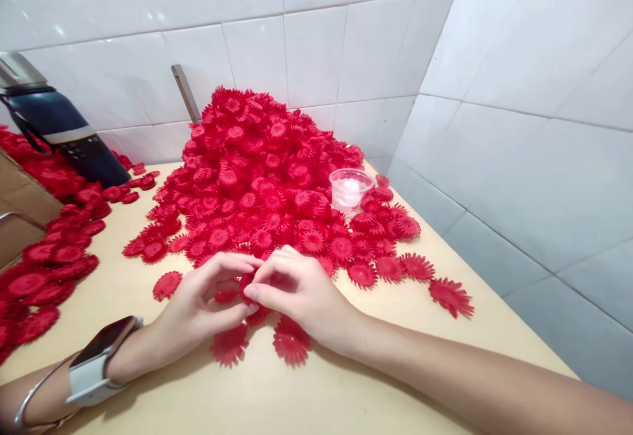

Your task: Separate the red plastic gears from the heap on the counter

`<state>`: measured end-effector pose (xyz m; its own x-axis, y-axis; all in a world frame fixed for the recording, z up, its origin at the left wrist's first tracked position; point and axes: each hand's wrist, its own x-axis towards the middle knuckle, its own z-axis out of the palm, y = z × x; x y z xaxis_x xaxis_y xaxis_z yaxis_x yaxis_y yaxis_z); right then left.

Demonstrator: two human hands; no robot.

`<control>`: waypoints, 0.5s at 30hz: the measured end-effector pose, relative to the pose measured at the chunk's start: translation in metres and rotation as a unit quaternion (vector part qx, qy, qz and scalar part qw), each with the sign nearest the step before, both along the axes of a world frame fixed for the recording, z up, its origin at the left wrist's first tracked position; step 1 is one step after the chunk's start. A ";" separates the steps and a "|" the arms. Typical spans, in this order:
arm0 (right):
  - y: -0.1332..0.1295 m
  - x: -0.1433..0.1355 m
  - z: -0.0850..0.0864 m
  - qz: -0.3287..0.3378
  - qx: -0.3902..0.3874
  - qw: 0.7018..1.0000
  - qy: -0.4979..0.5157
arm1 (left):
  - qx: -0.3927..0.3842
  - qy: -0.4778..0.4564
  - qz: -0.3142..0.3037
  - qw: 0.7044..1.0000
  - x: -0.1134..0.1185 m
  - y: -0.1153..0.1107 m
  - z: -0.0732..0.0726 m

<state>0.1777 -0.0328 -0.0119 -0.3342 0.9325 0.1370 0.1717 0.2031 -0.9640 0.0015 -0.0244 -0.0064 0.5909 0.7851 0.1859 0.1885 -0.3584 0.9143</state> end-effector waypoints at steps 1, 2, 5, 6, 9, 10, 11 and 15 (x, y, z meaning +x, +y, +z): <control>0.000 0.000 0.000 0.000 0.000 1.000 -0.001 | -0.003 -0.002 0.000 1.000 0.000 0.000 0.000; 0.000 0.000 0.001 0.000 -0.002 1.000 -0.003 | -0.007 -0.005 -0.001 1.000 0.000 0.000 0.000; -0.001 0.000 0.002 0.000 -0.008 1.000 -0.013 | -0.016 -0.004 -0.001 1.000 0.000 0.001 0.000; -0.001 0.000 0.002 -0.001 -0.008 1.000 -0.016 | -0.019 -0.003 -0.001 1.000 0.000 0.001 0.000; -0.001 0.000 0.002 -0.003 -0.005 1.000 -0.018 | -0.030 -0.005 -0.001 1.000 0.000 0.001 0.000; -0.001 0.000 0.002 -0.002 -0.006 1.000 -0.016 | -0.034 -0.006 -0.002 0.999 0.000 0.001 -0.001; -0.001 0.000 0.002 -0.001 -0.007 1.000 -0.014 | -0.036 -0.008 -0.002 0.999 0.000 0.001 -0.001; -0.001 -0.001 0.001 -0.001 -0.013 1.000 -0.012 | -0.036 -0.009 -0.001 0.999 -0.001 0.000 -0.001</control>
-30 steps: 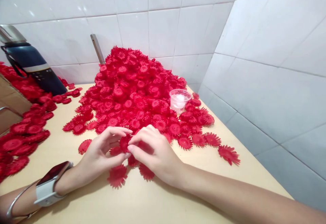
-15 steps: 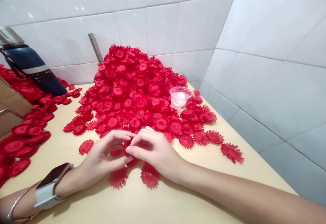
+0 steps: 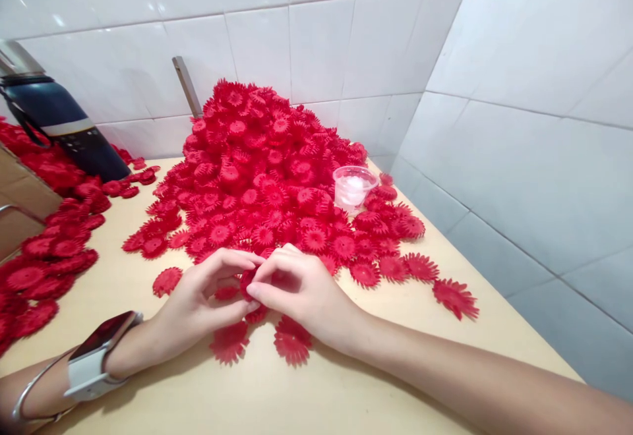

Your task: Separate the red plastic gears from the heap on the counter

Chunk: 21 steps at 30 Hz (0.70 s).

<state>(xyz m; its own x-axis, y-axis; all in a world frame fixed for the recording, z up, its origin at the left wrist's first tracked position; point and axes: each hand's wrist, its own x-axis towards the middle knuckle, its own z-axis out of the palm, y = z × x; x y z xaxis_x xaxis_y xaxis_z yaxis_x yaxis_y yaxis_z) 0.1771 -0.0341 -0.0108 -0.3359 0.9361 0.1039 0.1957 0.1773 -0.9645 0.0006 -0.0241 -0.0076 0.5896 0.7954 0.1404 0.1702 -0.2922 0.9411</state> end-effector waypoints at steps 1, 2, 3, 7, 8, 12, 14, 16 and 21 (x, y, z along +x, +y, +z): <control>0.000 0.000 0.000 0.000 0.001 1.000 -0.001 | 0.002 0.001 0.000 1.000 0.000 0.000 0.000; 0.000 0.000 0.000 0.000 0.003 1.000 -0.003 | 0.003 0.002 0.001 1.000 0.000 0.000 0.000; 0.000 0.000 0.000 0.001 0.008 1.000 -0.007 | 0.005 0.004 0.002 1.000 0.000 0.001 0.000; -0.001 0.000 0.000 0.012 0.037 0.999 -0.027 | 0.015 0.011 0.005 1.000 0.000 0.001 0.000; -0.001 0.000 0.000 0.013 0.038 0.999 -0.028 | 0.016 0.013 0.005 1.000 0.000 0.001 0.000; 0.000 0.000 -0.001 -0.011 0.013 1.000 0.006 | -0.002 0.006 0.016 1.000 0.000 0.000 0.001; 0.000 0.000 -0.002 -0.024 -0.003 0.999 0.027 | -0.010 0.005 0.032 0.999 0.000 0.000 0.003; 0.001 0.000 -0.003 -0.032 -0.015 0.998 0.042 | -0.011 0.011 0.047 0.999 0.000 0.000 0.004; 0.003 0.001 -0.006 -0.042 -0.024 0.998 0.050 | -0.030 0.005 0.062 0.998 0.000 0.001 0.006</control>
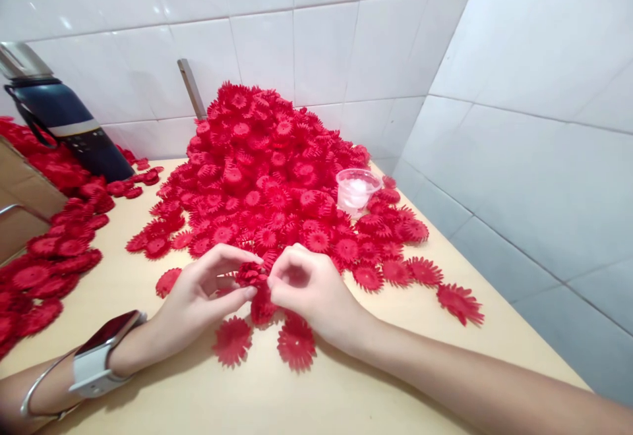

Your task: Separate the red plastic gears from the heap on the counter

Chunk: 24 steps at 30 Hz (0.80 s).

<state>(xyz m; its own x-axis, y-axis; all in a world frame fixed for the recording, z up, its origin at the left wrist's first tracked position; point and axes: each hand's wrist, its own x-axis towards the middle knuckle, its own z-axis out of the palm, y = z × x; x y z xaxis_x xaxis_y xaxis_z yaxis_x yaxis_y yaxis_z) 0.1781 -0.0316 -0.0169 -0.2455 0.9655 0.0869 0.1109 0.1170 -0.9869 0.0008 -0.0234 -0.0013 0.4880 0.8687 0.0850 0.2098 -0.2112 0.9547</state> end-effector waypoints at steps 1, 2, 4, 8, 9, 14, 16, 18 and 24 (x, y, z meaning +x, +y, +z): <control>0.000 0.000 0.000 -0.002 0.000 1.000 0.001 | -0.006 -0.004 0.001 1.000 0.000 0.000 0.000; 0.001 0.000 -0.001 -0.005 -0.001 1.000 0.002 | -0.010 -0.007 0.002 1.000 0.000 0.000 0.000; 0.001 0.000 -0.001 -0.014 -0.003 1.000 0.002 | -0.019 -0.012 0.003 1.000 0.000 0.000 0.000; 0.000 0.000 0.001 -0.041 0.011 0.999 -0.022 | -0.023 -0.021 0.011 0.999 0.001 0.000 0.001; 0.000 0.000 0.001 -0.047 0.020 0.998 -0.027 | -0.026 -0.024 0.014 0.999 0.001 0.000 0.001; 0.000 0.000 0.002 -0.064 0.031 0.996 -0.047 | -0.037 -0.038 0.023 0.998 0.000 0.000 0.000; 0.000 0.000 0.001 -0.067 0.028 0.996 -0.046 | -0.034 -0.040 0.042 0.998 0.000 0.001 -0.001; 0.000 0.000 0.000 -0.068 0.025 0.997 -0.041 | -0.027 -0.038 0.061 0.997 -0.001 0.001 -0.002; 0.001 0.001 0.000 -0.078 0.029 0.995 -0.046 | -0.010 -0.041 0.086 0.995 -0.001 0.003 -0.003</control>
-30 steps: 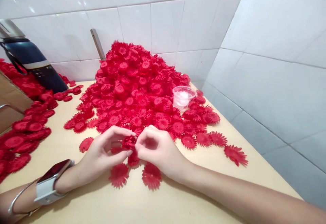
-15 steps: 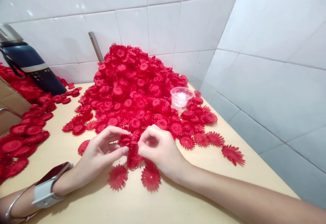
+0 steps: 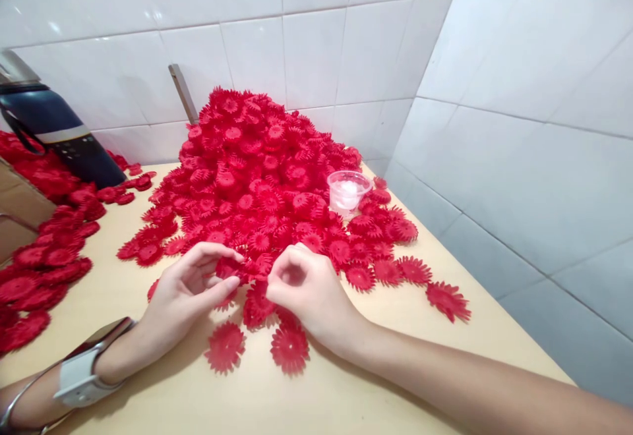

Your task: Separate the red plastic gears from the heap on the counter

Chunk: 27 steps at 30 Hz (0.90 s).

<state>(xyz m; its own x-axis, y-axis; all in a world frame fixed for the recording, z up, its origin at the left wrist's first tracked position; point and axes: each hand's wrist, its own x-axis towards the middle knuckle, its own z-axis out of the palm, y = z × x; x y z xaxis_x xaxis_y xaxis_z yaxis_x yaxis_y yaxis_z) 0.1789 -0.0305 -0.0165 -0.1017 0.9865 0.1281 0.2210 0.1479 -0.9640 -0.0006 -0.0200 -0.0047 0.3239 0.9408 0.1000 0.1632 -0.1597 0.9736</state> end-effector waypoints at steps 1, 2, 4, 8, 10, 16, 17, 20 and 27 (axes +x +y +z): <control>0.000 0.000 0.000 -0.003 0.001 1.000 -0.002 | 0.005 -0.005 0.005 1.000 0.000 0.001 0.000; 0.000 0.000 0.000 -0.005 0.001 1.000 -0.004 | 0.009 -0.010 0.008 1.000 0.000 0.001 -0.001; 0.000 0.000 0.000 -0.009 -0.002 1.000 -0.006 | 0.012 -0.019 0.010 1.000 0.000 0.002 -0.001; 0.000 0.001 0.001 -0.016 -0.007 1.000 0.000 | 0.016 -0.021 0.018 0.999 -0.002 0.004 -0.003; 0.001 0.002 0.000 -0.031 -0.014 0.999 0.015 | 0.028 -0.016 0.044 0.999 -0.005 0.008 -0.003; 0.003 0.003 0.000 -0.064 -0.001 0.997 0.045 | 0.028 -0.007 0.073 0.997 -0.009 0.016 -0.002; 0.003 0.003 0.000 -0.064 0.002 0.997 0.043 | 0.033 -0.002 0.058 0.998 -0.008 0.015 -0.002; 0.002 0.001 0.000 -0.071 0.013 0.997 0.036 | 0.043 0.008 0.023 0.999 -0.004 0.010 -0.001; -0.001 -0.001 0.007 0.040 0.045 0.996 -0.068 | 0.090 0.054 -0.036 0.994 -0.003 -0.001 -0.001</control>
